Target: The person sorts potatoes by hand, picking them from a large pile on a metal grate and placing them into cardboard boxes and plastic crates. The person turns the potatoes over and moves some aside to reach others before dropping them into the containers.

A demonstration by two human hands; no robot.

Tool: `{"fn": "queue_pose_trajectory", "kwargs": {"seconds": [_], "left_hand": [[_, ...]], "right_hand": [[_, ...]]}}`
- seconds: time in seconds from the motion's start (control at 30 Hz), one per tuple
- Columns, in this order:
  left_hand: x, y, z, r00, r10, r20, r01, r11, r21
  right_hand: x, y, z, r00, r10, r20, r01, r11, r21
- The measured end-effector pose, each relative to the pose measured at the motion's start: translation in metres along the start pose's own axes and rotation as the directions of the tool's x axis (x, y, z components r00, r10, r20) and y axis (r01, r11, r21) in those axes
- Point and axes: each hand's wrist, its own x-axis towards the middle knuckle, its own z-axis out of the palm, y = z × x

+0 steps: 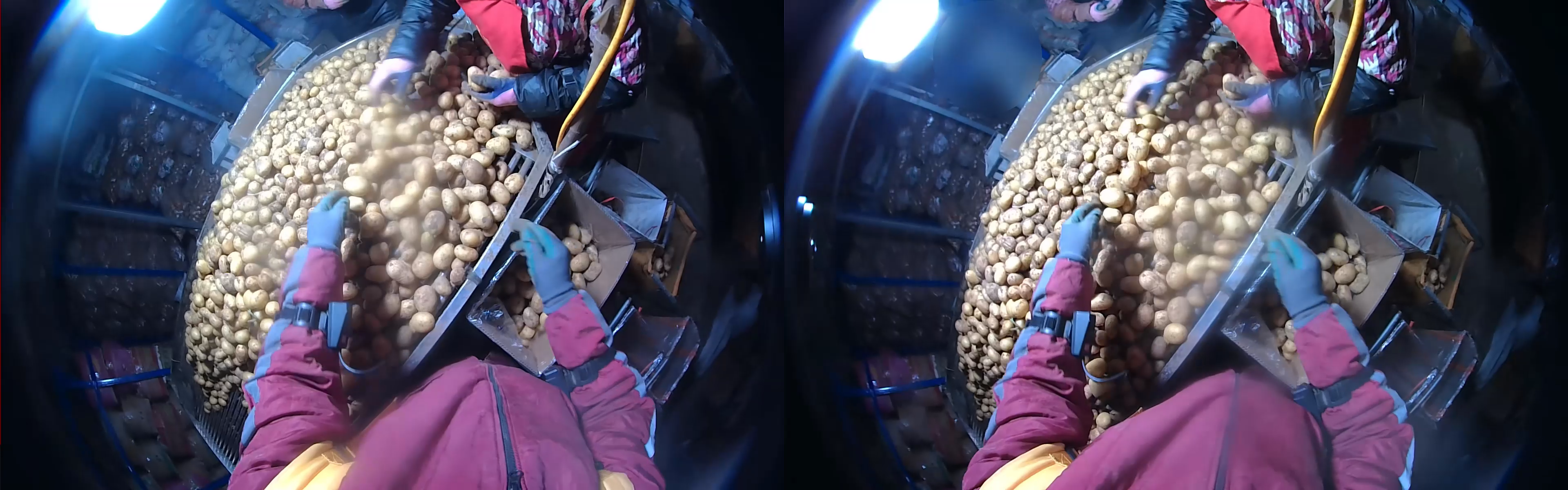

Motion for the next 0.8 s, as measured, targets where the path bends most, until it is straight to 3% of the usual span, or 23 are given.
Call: {"fn": "queue_pose_trajectory", "kwargs": {"seconds": [0.03, 0.07, 0.13, 0.2, 0.23, 0.33, 0.37, 0.4, 0.47, 0.53, 0.57, 0.67, 0.73, 0.77, 0.8], "left_hand": [[0.02, -0.006, 0.001, 0.998, 0.067, 0.005, -0.067, 0.998, -0.01], [0.035, -0.015, 0.0, 0.989, 0.15, 0.004, -0.149, 0.981, 0.122], [0.075, -0.032, 0.009, 0.998, 0.053, 0.042, -0.064, 0.946, 0.317], [0.084, -0.03, 0.025, 0.982, 0.187, 0.006, -0.152, 0.775, 0.613], [0.067, -0.001, 0.037, 0.991, 0.136, -0.012, -0.086, 0.692, 0.717], [0.058, 0.015, 0.049, 0.982, 0.189, -0.01, -0.103, 0.579, 0.809], [0.061, 0.02, 0.048, 0.991, 0.137, 0.003, -0.081, 0.57, 0.818], [0.062, 0.015, 0.047, 0.977, 0.213, -0.024, -0.112, 0.602, 0.791], [0.067, 0.008, 0.036, 0.996, 0.081, 0.05, -0.094, 0.803, 0.588], [0.053, -0.002, 0.027, 0.991, 0.077, 0.113, -0.087, 0.992, 0.093], [0.043, -0.007, 0.025, 0.985, 0.091, 0.144, -0.065, 0.982, -0.176], [-0.019, 0.012, 0.021, 0.9, -0.253, 0.356, 0.407, 0.781, -0.474], [-0.04, -0.008, 0.025, 0.791, -0.192, 0.581, 0.575, 0.558, -0.599], [-0.054, -0.011, 0.033, 0.814, -0.403, 0.419, 0.581, 0.551, -0.598], [-0.064, -0.02, 0.034, 0.81, -0.346, 0.474, 0.587, 0.486, -0.648]], "right_hand": [[0.006, 0.005, 0.015, 0.979, -0.201, 0.02, 0.202, 0.966, -0.164], [0.011, 0.007, 0.025, 0.961, -0.273, 0.046, 0.272, 0.898, -0.347], [0.02, -0.002, 0.052, 0.949, -0.309, 0.063, 0.308, 0.866, -0.393], [0.034, 0.016, 0.071, 0.925, -0.367, 0.1, 0.369, 0.803, -0.468], [0.04, 0.024, 0.077, 0.911, -0.395, 0.122, 0.4, 0.767, -0.502], [0.049, 0.026, 0.085, 0.878, -0.391, 0.275, 0.467, 0.573, -0.673], [0.045, 0.026, 0.086, 0.885, -0.358, 0.299, 0.454, 0.512, -0.73], [0.043, 0.023, 0.087, 0.889, -0.328, 0.32, 0.444, 0.444, -0.778], [0.045, 0.025, 0.092, 0.889, -0.305, 0.341, 0.441, 0.37, -0.818], [0.045, 0.029, 0.092, 0.893, -0.308, 0.328, 0.43, 0.371, -0.823], [0.044, 0.028, 0.091, 0.89, -0.301, 0.342, 0.433, 0.329, -0.839], [0.044, 0.025, 0.093, 0.83, -0.467, 0.305, 0.489, 0.345, -0.801], [0.044, 0.026, 0.092, 0.822, -0.475, 0.314, 0.498, 0.332, -0.801], [0.044, 0.027, 0.091, 0.818, -0.48, 0.317, 0.502, 0.326, -0.801], [0.044, 0.027, 0.09, 0.814, -0.485, 0.319, 0.506, 0.323, -0.8]]}}
